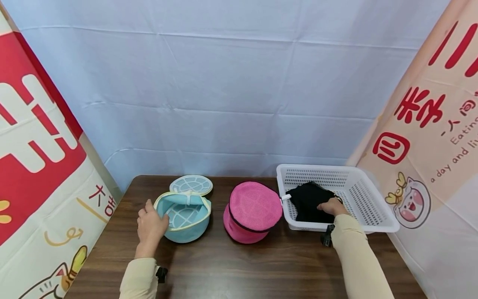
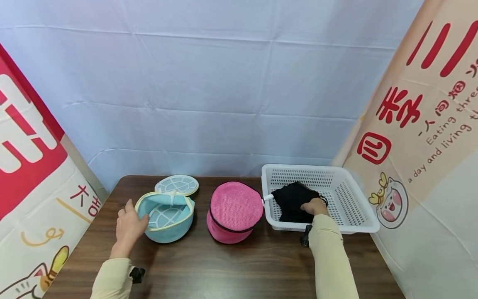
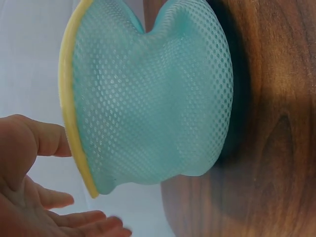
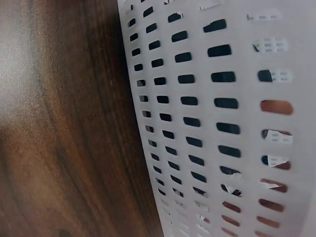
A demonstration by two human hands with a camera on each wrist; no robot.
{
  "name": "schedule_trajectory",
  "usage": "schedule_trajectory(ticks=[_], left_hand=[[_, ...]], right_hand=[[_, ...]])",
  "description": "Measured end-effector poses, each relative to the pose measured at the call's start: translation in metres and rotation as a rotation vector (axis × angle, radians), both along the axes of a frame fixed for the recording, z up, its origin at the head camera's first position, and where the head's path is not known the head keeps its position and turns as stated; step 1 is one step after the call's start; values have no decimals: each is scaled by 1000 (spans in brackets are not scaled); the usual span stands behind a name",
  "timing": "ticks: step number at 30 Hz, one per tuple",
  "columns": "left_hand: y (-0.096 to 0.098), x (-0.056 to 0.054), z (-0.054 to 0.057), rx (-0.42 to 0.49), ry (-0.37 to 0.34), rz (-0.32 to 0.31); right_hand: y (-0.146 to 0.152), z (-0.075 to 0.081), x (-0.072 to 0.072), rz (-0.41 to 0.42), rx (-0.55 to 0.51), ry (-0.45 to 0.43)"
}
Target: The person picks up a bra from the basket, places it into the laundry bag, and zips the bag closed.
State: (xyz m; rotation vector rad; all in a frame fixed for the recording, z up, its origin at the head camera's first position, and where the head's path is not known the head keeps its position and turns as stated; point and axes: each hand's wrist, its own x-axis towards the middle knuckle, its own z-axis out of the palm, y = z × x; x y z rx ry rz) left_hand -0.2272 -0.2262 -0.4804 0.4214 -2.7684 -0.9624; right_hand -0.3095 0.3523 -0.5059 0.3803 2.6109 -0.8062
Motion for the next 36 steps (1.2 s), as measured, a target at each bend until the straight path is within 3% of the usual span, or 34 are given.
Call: schedule_trajectory(ticks=[5,13,16,20,24,30,36], left_hand=[[-5,1,-4,63,-16,-21],[-8,0,-9,96,-16,-20],[-9,-1,-11,86,-4,-17],[-10,-2,-13,79,-5,-24],[-11,-2,-13,90,-10,-28],[-13,-4,-14,113,-8,-16],[-12,-4,-12,141,-33,-20]], right_hand=[[-11,9,11,17,36,11],[-14,4,14,-28,6,32],[-13,2,13,-115,-127,48],[-11,0,11,-289,-324,63],[-10,-2,10,-403,-435,60],[-12,0,13,-456,-598,54],[-12,4,14,-470,-676,31]])
